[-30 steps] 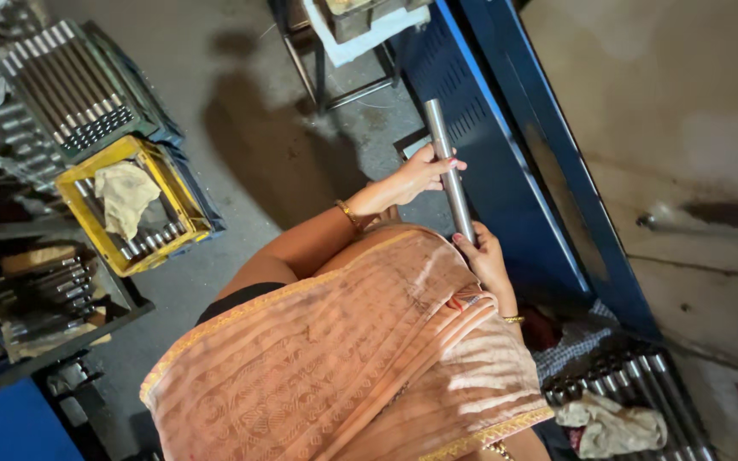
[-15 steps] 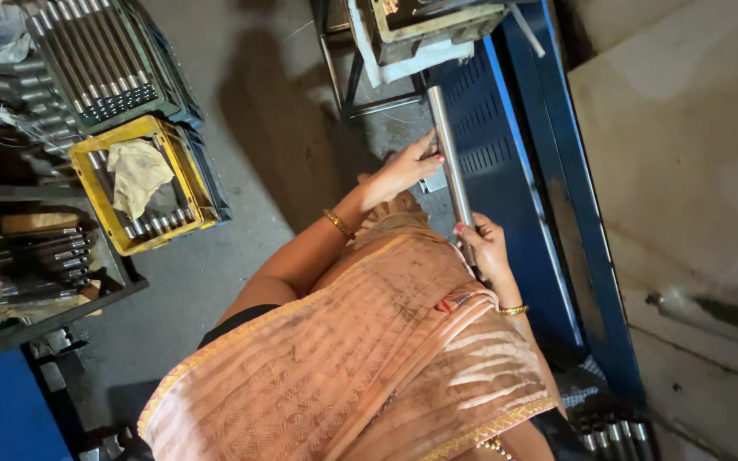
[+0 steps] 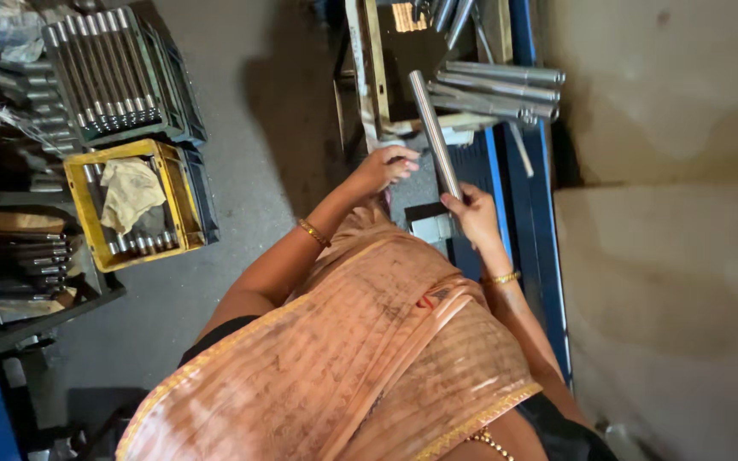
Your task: The person picks up metal rods from a wooden crate, wipes each rod with a cloth, and places them on a nearby surface. The person also inspects the ends of the rods and moves them between the crate and the work surface.
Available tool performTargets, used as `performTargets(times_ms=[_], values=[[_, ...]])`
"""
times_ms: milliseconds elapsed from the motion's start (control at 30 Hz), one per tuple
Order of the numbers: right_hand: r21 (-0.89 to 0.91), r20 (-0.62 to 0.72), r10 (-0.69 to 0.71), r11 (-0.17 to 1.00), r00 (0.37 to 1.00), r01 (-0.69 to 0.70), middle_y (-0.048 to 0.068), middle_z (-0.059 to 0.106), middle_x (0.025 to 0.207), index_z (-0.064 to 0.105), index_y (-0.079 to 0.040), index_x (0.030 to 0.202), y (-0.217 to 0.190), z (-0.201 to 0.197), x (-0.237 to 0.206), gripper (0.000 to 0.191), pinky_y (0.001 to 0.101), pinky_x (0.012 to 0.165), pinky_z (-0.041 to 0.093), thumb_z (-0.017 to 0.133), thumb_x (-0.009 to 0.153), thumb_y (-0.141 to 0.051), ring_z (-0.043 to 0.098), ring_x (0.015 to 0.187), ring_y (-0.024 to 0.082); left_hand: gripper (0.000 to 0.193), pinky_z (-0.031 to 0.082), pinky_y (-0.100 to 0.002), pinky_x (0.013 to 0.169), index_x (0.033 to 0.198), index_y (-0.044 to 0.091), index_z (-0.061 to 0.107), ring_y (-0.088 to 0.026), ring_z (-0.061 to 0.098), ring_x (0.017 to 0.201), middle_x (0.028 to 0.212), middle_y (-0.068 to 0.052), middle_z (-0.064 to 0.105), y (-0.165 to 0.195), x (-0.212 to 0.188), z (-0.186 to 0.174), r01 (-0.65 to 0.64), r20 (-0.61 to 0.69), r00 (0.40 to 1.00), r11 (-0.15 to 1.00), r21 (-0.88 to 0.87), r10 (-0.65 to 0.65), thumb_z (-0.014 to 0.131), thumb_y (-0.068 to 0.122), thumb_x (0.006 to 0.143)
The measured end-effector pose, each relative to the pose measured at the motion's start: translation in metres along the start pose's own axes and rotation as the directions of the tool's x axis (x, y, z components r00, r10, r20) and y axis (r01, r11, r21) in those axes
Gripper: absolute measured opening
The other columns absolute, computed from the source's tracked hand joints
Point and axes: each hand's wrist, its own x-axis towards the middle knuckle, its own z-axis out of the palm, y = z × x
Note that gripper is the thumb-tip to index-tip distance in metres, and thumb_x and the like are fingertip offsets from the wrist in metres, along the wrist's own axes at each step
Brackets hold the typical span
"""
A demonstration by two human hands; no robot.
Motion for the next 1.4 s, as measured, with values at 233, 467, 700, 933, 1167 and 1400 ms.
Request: performTargets(times_ms=[233,467,700,933,1167,1400], values=[[0.055,0.138,0.071,0.995,0.988,-0.079,0.001,0.072,0.079,0.073,0.006,0.098,-0.001,0.021,0.154,0.02,0.0252,0.054,0.043,0.076,0.091,-0.012,0.056,0.062,0.007,0.03,0.053,-0.028,0.087,0.125,-0.001,0.067,-0.014,0.064,0.099,0.108,-0.008,0.073,0.035,-0.001,-0.022,-0.112,-0.201,0.971,0.987,0.113,0.133,0.07,0.017,0.101],[0.044,0.148,0.187,0.98,0.971,-0.195,0.002,0.068,0.072,0.074,0.002,0.093,-0.015,0.063,0.24,0.022,0.0262,0.051,0.045,0.079,0.089,-0.02,0.058,0.057,0.009,0.026,0.055,-0.029,0.093,0.122,0.001,0.066,-0.015,0.069,0.108,0.113,-0.008,0.073,0.005,-0.025,-0.064,-0.002,-0.352,0.934,0.984,0.177,0.065,0.063,0.014,0.099],[-0.34,0.024,0.139,0.933,0.99,-0.123,0.018,0.07,0.073,0.073,0.003,0.107,-0.022,0.097,0.271,0.041,0.0395,0.061,0.053,0.076,0.088,-0.034,0.068,0.063,0.027,0.026,0.052,-0.036,0.094,0.121,0.003,0.068,-0.027,0.066,0.108,0.114,-0.016,0.07,0.012,-0.001,-0.103,-0.017,-0.284,0.949,0.925,0.38,0.134,0.066,0.017,0.1],[-0.552,-0.019,-0.146,0.826,0.989,0.111,0.029,0.07,0.107,0.066,0.006,0.117,0.002,0.123,0.284,0.046,0.053,0.088,0.051,0.073,0.09,-0.03,0.066,0.101,0.049,0.03,0.052,-0.037,0.097,0.124,0.006,0.065,-0.03,0.068,0.112,0.117,-0.017,0.072,0.052,0.02,-0.133,0.085,-0.229,0.973,0.896,0.436,0.019,0.061,0.024,0.1],[-0.691,0.086,0.329,0.7,0.94,-0.182,0.03,0.07,0.105,0.052,0.002,0.115,0.008,0.141,0.3,0.051,0.0546,0.086,0.055,0.079,0.085,-0.028,0.067,0.101,0.049,0.033,0.047,-0.046,0.096,0.126,0.009,0.064,-0.039,0.063,0.113,0.114,-0.019,0.07,0.052,0.025,-0.138,0.226,-0.197,0.971,0.799,0.557,-0.137,0.062,0.026,0.098],[-0.706,0.138,0.22,0.706,0.966,-0.06,0.031,0.069,0.103,0.047,0.003,0.114,0.021,0.149,0.299,0.058,0.0562,0.08,0.056,0.083,0.081,-0.029,0.067,0.096,0.051,0.031,0.053,-0.046,0.091,0.126,0.013,0.064,-0.038,0.068,0.107,0.115,-0.019,0.071,0.057,0.02,-0.145,0.239,-0.2,0.967,0.826,0.511,-0.156,0.059,0.028,0.099]])
